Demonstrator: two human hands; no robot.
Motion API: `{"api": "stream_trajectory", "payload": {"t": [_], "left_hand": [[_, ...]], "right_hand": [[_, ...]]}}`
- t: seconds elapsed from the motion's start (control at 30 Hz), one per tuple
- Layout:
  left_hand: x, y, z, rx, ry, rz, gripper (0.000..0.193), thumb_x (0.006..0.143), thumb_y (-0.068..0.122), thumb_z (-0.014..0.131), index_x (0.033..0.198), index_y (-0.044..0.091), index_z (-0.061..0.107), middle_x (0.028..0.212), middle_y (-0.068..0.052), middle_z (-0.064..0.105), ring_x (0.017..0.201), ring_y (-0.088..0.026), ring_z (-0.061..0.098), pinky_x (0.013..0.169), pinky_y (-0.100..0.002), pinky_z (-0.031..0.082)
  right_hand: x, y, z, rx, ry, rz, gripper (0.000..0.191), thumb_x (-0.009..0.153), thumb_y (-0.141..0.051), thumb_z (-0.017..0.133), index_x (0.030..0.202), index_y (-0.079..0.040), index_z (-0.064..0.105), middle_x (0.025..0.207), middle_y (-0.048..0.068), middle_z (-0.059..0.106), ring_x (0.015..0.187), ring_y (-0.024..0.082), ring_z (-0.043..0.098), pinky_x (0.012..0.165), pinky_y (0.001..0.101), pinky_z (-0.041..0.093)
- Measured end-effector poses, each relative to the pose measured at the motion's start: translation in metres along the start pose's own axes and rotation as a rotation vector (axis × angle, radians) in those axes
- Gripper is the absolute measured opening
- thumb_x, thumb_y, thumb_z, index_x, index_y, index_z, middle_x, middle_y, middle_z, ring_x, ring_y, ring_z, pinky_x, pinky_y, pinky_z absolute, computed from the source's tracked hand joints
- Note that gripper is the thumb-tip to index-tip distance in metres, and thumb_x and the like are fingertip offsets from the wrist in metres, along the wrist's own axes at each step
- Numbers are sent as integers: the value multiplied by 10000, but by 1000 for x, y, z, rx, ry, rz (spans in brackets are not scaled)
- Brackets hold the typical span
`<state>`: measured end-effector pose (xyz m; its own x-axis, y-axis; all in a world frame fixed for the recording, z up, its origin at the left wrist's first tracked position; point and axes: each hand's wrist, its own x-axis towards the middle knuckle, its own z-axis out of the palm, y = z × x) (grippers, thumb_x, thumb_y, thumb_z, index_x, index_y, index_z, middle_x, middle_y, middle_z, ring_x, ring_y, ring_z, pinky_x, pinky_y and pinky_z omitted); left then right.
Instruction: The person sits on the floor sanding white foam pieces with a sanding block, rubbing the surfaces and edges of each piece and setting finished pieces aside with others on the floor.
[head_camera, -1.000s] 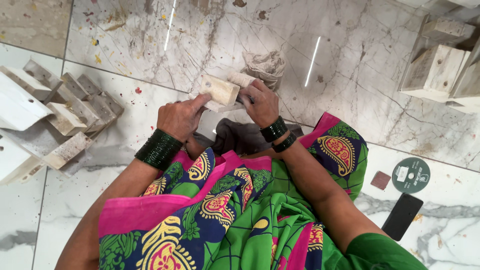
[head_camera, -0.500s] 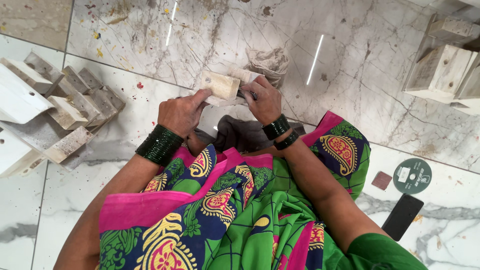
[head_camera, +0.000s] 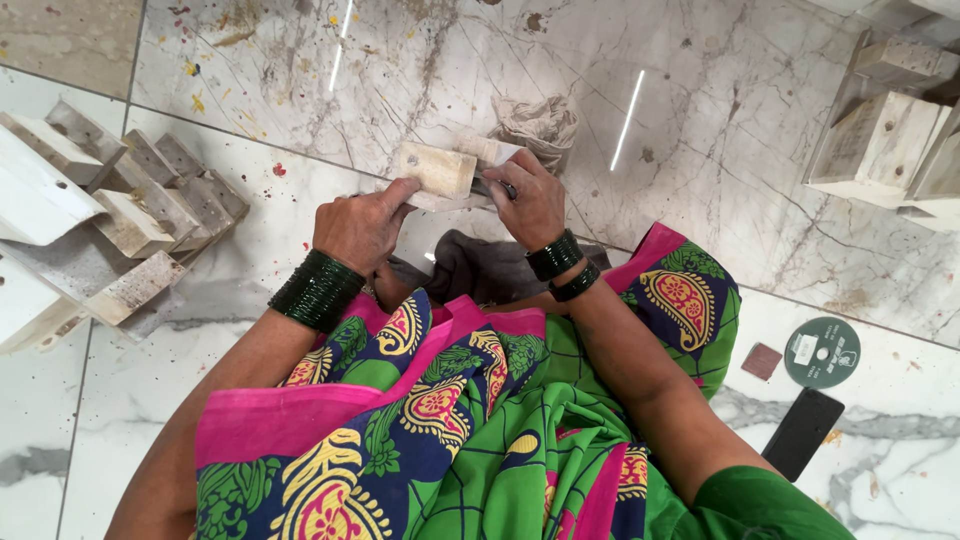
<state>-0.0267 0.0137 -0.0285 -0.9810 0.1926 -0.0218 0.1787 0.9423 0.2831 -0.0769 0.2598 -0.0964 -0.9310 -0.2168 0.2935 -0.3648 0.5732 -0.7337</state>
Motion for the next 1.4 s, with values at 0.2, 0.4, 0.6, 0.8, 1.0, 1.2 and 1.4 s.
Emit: {"api": "stream_trajectory", "payload": {"t": [0.2,0.4,0.6,0.8,1.0,1.2,1.4], "left_hand": [[-1,0,-1,-10,26,16,252,967,331,677,1214,289,650,701,-90,714,612,-349,699,496,-473,520],[-1,-1,1,-25,35,32,260,959,317,673,1214,275,643,749,-74,737,603,-353,698,470,-481,511],[0,0,-1,-5,-19,-19,265,970,346,677,1224,281,642,676,-101,706,607,-354,697,487,-483,512],[-1,-3,-2,-29,-45,-46,267,990,341,659,1246,275,625,692,-103,712,639,-357,702,505,-495,508],[-4,-15,-2,-159,-39,-114,292,968,320,652,1249,253,614,745,-90,742,684,-366,704,545,-500,513],[-8,-15,8,-117,-79,-151,262,992,317,649,1251,295,616,691,-73,716,639,-337,710,523,-480,521],[1,-2,13,-17,-28,-5,260,969,216,624,1222,272,613,765,-80,723,644,-353,700,521,-503,516]], "right_hand": [[1,-1,-1,32,-6,20,74,861,-68,780,928,-99,773,901,23,655,697,205,681,625,338,543],[1,-1,1,25,7,10,75,857,-78,783,927,-104,774,902,21,655,693,200,681,620,332,544],[2,1,2,-13,-19,39,52,859,-98,785,911,-104,780,890,30,649,683,205,674,616,341,534],[4,0,2,85,-36,89,49,875,-86,761,923,-85,768,893,38,654,701,194,681,636,326,541],[4,-1,2,170,-44,84,59,881,-98,771,923,-62,751,897,52,655,724,199,697,654,324,558],[5,4,9,108,-33,66,39,878,-81,771,912,-73,754,896,64,664,697,213,694,616,338,549],[0,11,11,61,24,-59,72,869,-39,759,929,-72,735,900,68,646,762,270,680,646,371,535]]}}
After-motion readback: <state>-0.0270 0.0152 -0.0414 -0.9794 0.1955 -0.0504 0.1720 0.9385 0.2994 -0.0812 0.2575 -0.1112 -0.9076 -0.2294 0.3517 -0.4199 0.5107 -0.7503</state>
